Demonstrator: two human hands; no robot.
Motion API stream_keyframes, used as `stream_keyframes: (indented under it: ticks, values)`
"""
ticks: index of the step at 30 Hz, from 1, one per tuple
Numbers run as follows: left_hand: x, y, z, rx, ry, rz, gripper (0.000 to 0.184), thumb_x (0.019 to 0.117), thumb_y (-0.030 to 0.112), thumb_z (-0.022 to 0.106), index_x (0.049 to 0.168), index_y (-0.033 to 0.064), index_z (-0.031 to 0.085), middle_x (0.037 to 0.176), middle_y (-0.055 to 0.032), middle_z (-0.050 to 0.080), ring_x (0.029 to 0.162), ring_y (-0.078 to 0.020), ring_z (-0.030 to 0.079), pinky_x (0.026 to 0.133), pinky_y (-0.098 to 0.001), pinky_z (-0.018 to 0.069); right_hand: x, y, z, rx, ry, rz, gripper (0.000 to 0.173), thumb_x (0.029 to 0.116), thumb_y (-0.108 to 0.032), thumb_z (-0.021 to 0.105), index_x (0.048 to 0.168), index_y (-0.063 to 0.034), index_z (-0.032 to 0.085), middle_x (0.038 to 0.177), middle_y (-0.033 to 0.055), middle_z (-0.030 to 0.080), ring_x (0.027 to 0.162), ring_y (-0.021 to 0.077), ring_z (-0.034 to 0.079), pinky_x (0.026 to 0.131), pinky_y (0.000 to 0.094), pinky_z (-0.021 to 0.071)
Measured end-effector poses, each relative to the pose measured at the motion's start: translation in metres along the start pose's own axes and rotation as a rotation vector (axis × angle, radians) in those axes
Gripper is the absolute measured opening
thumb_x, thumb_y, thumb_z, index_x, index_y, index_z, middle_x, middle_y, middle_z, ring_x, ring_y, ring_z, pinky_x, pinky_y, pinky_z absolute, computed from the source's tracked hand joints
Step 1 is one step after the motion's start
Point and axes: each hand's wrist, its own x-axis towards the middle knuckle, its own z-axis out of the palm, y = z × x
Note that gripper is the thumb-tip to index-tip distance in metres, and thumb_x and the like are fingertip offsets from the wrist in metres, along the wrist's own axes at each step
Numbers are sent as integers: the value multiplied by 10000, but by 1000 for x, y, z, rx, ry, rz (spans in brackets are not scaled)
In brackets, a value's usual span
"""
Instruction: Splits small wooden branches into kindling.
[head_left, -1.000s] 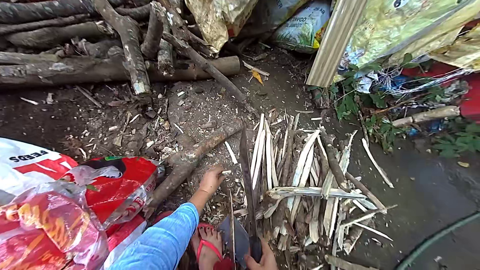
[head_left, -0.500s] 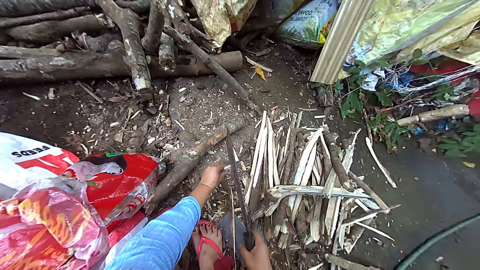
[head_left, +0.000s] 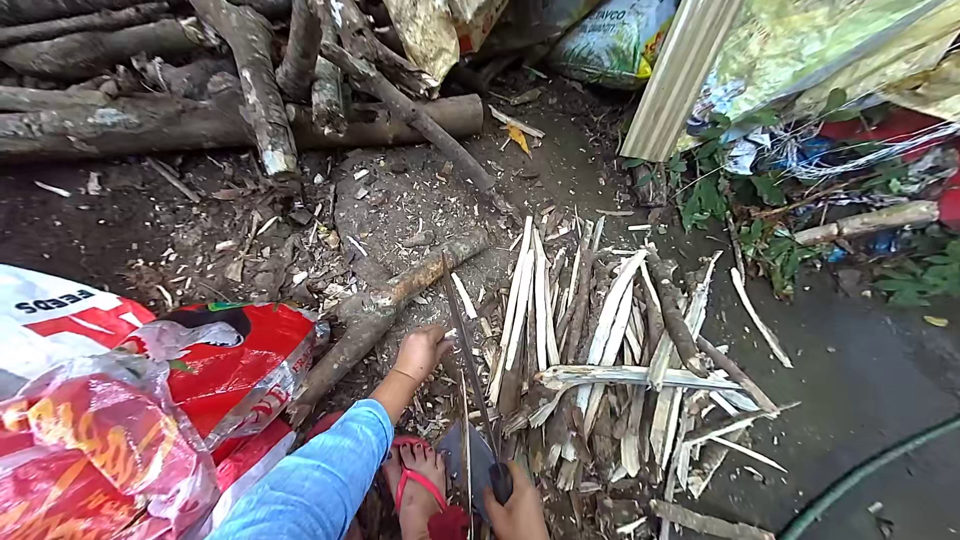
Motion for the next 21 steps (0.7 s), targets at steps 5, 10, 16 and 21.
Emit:
stream_keyframes:
  ticks: [5,10,16,21]
  values:
    - [-3,-21,0,25,-143,-110,324,1020,116,618,1303,-31,673,1299,-225,684,1271,-365,631,1147,-481,431,2,2,10,-19,-62,78,477,895,-130,719,1287,113,600,991,305,708,954,449,706,895,608,537]
    - [-36,-23,-26,-84,-42,-320,491,986,132,681,1436,-25,560,1432,-238,592,1375,-357,545,1198,-458,382,-6,-3,1,66,0,-34,474,856,-93,736,1251,139,613,936,292,701,869,407,701,835,579,547]
    - [-85,-41,-44,-146,176,-442,433,990,76,658,1388,-74,577,1349,-267,630,1247,-367,630,1102,-460,475,-26,-12,13,18,142,-88,425,891,-135,729,1188,152,629,909,311,705,849,460,713,814,617,558]
    - [-96,-43,-36,-156,176,-436,408,990,47,645,1373,-82,587,1344,-271,631,1251,-359,631,1110,-453,471,11,0,25,-57,-91,114,489,914,-161,717,1322,78,591,1044,295,715,1004,446,707,923,614,532]
